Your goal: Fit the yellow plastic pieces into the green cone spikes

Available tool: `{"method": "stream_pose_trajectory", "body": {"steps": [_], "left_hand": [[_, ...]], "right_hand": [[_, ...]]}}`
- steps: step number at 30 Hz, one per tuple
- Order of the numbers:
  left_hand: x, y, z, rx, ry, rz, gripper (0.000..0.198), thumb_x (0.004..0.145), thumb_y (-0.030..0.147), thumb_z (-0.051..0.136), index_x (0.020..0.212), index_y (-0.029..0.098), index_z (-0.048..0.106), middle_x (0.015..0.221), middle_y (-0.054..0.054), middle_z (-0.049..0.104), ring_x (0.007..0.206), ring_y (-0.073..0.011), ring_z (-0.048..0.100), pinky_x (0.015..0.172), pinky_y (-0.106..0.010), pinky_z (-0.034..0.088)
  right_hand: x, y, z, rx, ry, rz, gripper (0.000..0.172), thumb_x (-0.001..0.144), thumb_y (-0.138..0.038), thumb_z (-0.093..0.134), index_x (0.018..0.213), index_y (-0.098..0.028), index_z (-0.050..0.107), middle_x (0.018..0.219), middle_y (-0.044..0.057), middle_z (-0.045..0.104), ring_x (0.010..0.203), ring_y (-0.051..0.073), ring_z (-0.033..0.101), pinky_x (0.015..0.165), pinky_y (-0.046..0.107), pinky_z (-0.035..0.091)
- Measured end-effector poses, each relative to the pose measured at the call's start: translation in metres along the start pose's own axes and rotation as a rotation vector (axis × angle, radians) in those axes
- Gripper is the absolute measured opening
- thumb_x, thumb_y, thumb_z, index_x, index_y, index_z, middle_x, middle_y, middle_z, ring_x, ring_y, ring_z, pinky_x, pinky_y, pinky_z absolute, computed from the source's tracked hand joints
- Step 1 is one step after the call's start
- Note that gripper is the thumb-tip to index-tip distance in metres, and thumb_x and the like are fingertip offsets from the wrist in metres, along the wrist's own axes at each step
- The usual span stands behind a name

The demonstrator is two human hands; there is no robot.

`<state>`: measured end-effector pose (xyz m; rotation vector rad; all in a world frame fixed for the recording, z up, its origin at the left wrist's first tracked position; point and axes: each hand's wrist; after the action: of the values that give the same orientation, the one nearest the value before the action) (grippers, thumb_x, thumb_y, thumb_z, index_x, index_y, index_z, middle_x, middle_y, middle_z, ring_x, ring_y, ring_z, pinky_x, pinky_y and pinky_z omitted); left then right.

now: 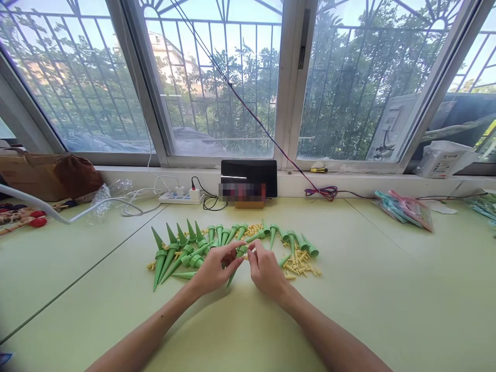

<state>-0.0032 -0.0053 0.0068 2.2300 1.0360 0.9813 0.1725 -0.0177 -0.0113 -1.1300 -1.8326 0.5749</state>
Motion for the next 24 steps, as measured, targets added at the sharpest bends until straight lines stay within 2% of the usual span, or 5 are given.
{"method": "stream_pose_trajectory", "body": {"steps": [5, 11, 16, 24], "left_hand": [[0.0, -0.0002, 0.0, -0.009, -0.01, -0.001, 0.041, 0.091, 0.03, 0.053, 0.128, 0.014, 0.06, 0.065, 0.001, 0.058, 0.058, -0.0116, 0.048, 0.056, -0.022, 0.041], [-0.0005, -0.0007, 0.0007, -0.025, -0.006, 0.016, 0.04, 0.091, 0.029, 0.054, 0.128, 0.015, 0.059, 0.066, 0.001, 0.058, 0.058, -0.0114, 0.049, 0.056, -0.021, 0.042], [-0.0013, -0.0007, 0.0007, -0.021, -0.005, 0.027, 0.038, 0.091, 0.029, 0.053, 0.127, 0.016, 0.06, 0.066, 0.001, 0.056, 0.058, -0.0109, 0.047, 0.055, -0.021, 0.041], [-0.0001, -0.0004, 0.0021, -0.02, 0.011, -0.009, 0.038, 0.091, 0.03, 0.054, 0.126, 0.015, 0.059, 0.063, 0.003, 0.054, 0.055, -0.0106, 0.045, 0.054, -0.021, 0.04]], "right_hand": [[0.0008, 0.0008, -0.0003, 0.057, 0.01, 0.022, 0.013, 0.098, -0.029, 0.04, 0.091, -0.021, 0.047, 0.054, -0.005, 0.045, 0.045, 0.013, 0.037, 0.046, 0.025, 0.025], [0.0022, 0.0051, 0.0005, 0.157, -0.005, 0.118, 0.012, 0.096, -0.032, 0.043, 0.091, -0.022, 0.045, 0.048, -0.007, 0.044, 0.042, 0.013, 0.039, 0.044, 0.024, 0.026], [0.0034, 0.0069, 0.0, 0.248, -0.039, 0.172, 0.011, 0.096, -0.033, 0.044, 0.093, -0.022, 0.043, 0.046, -0.009, 0.043, 0.038, 0.011, 0.035, 0.042, 0.022, 0.026], [0.0042, 0.0052, -0.0007, 0.211, -0.035, 0.161, 0.013, 0.097, -0.035, 0.043, 0.092, -0.022, 0.044, 0.048, -0.008, 0.044, 0.042, 0.012, 0.036, 0.045, 0.023, 0.025]]}}
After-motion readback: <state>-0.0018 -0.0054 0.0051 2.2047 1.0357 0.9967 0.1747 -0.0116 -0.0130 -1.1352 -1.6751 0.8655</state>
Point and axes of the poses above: each hand's wrist, its own x-axis towards the middle knuckle, its own z-axis out of the palm, y = z × x
